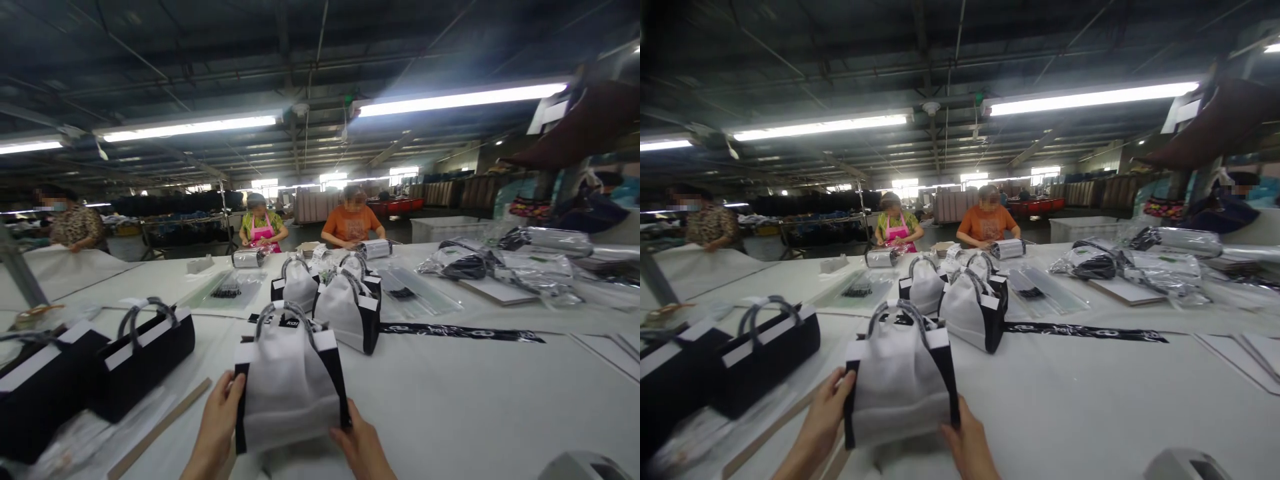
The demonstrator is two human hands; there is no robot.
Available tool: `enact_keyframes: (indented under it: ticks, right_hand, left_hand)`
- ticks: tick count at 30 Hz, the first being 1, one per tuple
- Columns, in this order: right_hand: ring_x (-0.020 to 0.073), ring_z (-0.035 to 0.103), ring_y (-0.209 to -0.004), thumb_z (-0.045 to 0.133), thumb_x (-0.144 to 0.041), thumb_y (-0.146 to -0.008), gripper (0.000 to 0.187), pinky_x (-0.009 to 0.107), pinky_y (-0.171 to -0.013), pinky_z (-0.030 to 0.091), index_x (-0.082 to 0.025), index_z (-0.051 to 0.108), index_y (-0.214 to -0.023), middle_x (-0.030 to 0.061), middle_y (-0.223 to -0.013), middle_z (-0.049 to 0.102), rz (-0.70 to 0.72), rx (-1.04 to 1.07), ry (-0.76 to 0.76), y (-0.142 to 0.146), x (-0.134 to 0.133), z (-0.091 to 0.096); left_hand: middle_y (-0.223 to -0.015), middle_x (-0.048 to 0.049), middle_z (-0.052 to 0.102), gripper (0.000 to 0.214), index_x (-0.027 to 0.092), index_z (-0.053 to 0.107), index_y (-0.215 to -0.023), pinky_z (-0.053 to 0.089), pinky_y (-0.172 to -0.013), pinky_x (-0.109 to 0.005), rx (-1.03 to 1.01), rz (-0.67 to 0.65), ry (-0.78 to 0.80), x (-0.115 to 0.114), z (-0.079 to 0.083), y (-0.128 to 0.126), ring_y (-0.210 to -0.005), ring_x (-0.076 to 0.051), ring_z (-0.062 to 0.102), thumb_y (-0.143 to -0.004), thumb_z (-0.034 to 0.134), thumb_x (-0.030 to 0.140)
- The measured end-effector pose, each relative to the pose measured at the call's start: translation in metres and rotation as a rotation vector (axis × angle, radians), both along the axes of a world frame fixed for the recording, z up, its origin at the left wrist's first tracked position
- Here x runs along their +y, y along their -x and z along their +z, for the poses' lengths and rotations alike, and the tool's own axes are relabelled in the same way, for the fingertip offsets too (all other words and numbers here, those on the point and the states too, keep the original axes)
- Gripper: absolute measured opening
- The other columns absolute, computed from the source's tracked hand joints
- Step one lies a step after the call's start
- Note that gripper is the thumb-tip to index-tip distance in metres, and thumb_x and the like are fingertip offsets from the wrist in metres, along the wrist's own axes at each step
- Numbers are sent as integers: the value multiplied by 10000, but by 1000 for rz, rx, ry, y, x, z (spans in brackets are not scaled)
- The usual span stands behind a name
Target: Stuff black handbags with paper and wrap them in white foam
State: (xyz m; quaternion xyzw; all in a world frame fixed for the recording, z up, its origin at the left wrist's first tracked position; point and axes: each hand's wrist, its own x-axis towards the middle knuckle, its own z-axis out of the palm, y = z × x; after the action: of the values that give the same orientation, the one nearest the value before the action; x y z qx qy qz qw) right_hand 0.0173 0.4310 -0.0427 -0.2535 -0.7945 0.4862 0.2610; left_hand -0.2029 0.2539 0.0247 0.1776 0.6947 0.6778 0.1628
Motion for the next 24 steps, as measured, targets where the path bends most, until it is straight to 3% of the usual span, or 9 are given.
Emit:
enact_keyframes:
  ticks: [2,4,8,14,19,24]
  right_hand:
    - [252,658,-802,507,-240,-713,427,345,-768,504,-185,539,-1136,49,-874,701,-62,-3,-47,54,23,11]
    - [250,654,-755,497,-193,-698,407,345,-730,500,-183,541,-1102,41,-808,689,-104,-9,-86,104,49,16]
    - [265,650,-814,481,-204,-759,512,362,-735,488,-141,437,-1266,70,-854,684,-149,1,-131,174,93,7]
    - [286,630,-948,479,-231,-845,418,363,-801,462,-79,472,-1234,163,-995,676,-201,-50,-153,225,129,-19]
    - [278,622,-971,485,-273,-887,298,345,-839,438,-101,546,-1123,170,-1007,672,-246,-96,-161,258,143,-22]
    - [284,600,-998,491,-283,-899,261,366,-853,439,-108,573,-1074,173,-1012,662,-263,-145,-145,275,151,-24]
  left_hand:
    - [-570,49,536,492,208,534,-799,374,-494,-229,46,31,-66,27,11,34,-545,-127,493,-659,601,675]
    - [-550,63,499,506,207,523,-789,355,-494,-221,68,55,-95,55,14,68,-535,-116,464,-646,600,686]
    - [-578,60,506,536,205,523,-809,365,-515,-228,84,86,-155,106,-3,128,-555,-121,468,-615,604,699]
    - [-596,66,514,507,210,512,-811,367,-529,-228,44,138,-218,155,-45,188,-550,-111,463,-614,623,663]
    - [-605,65,533,516,211,530,-850,386,-545,-227,31,149,-265,171,-54,229,-563,-108,480,-577,675,624]
    - [-626,60,558,466,195,544,-813,401,-528,-226,-6,184,-278,178,-66,246,-568,-103,494,-581,705,566]
